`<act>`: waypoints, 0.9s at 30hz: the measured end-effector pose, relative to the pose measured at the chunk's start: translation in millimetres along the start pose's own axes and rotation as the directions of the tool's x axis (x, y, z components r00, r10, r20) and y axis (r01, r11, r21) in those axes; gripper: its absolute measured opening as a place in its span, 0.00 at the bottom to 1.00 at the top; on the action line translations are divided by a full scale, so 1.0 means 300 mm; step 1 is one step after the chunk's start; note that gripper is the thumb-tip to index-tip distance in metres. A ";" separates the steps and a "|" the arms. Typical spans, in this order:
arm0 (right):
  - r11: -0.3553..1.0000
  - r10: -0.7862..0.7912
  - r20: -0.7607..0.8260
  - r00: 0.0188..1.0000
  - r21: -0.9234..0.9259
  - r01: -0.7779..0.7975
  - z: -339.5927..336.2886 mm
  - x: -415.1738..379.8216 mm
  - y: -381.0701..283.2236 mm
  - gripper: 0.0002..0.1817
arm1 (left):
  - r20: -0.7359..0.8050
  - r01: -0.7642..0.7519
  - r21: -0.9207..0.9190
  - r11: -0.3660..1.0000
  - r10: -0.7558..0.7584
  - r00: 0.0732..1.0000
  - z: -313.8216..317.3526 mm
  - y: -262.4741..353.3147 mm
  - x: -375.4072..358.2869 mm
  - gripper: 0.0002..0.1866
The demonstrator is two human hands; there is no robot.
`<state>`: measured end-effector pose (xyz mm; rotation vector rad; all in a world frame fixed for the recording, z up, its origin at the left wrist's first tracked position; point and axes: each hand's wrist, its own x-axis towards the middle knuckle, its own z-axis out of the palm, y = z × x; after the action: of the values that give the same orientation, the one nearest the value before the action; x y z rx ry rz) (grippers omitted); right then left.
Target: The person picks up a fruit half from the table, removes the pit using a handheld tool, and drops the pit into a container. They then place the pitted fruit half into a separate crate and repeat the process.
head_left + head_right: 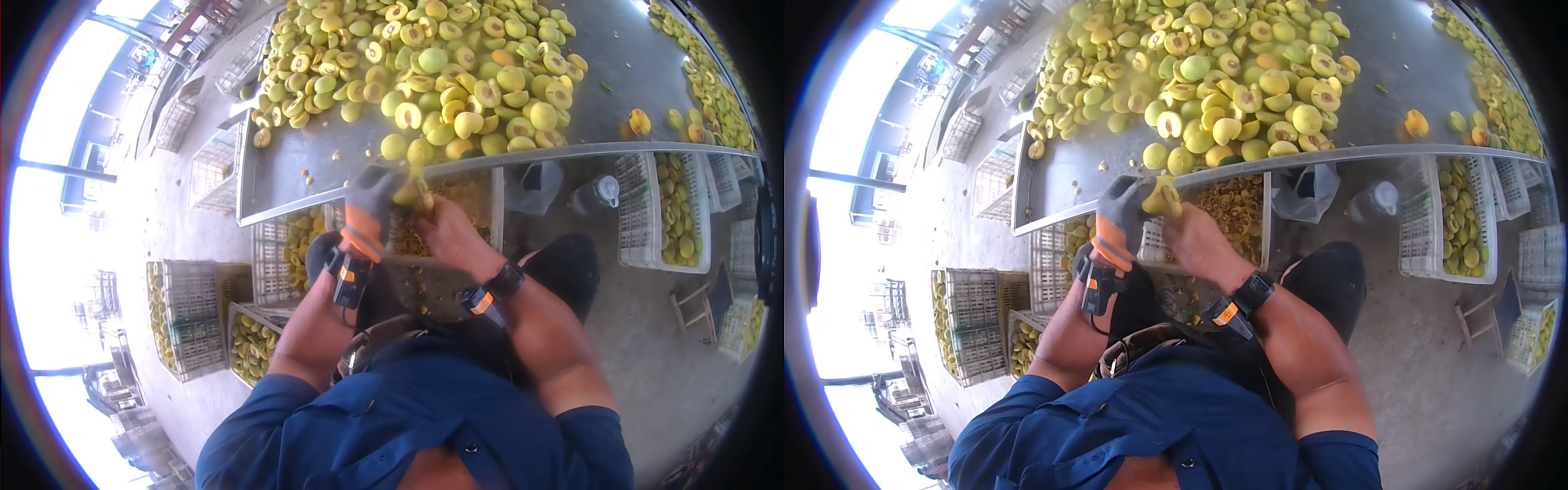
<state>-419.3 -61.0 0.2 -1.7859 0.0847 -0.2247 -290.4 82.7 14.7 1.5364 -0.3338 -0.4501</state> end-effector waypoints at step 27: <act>0.552 0.384 0.629 0.676 0.431 -0.714 -0.053 -0.017 -0.108 0.12 | 0.156 -0.341 0.774 0.533 0.361 0.919 -0.036 0.084 -0.065 0.16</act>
<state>-429.6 -68.1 34.6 -0.9649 0.2129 0.6166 -300.5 100.9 41.0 2.2735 -0.9061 0.0901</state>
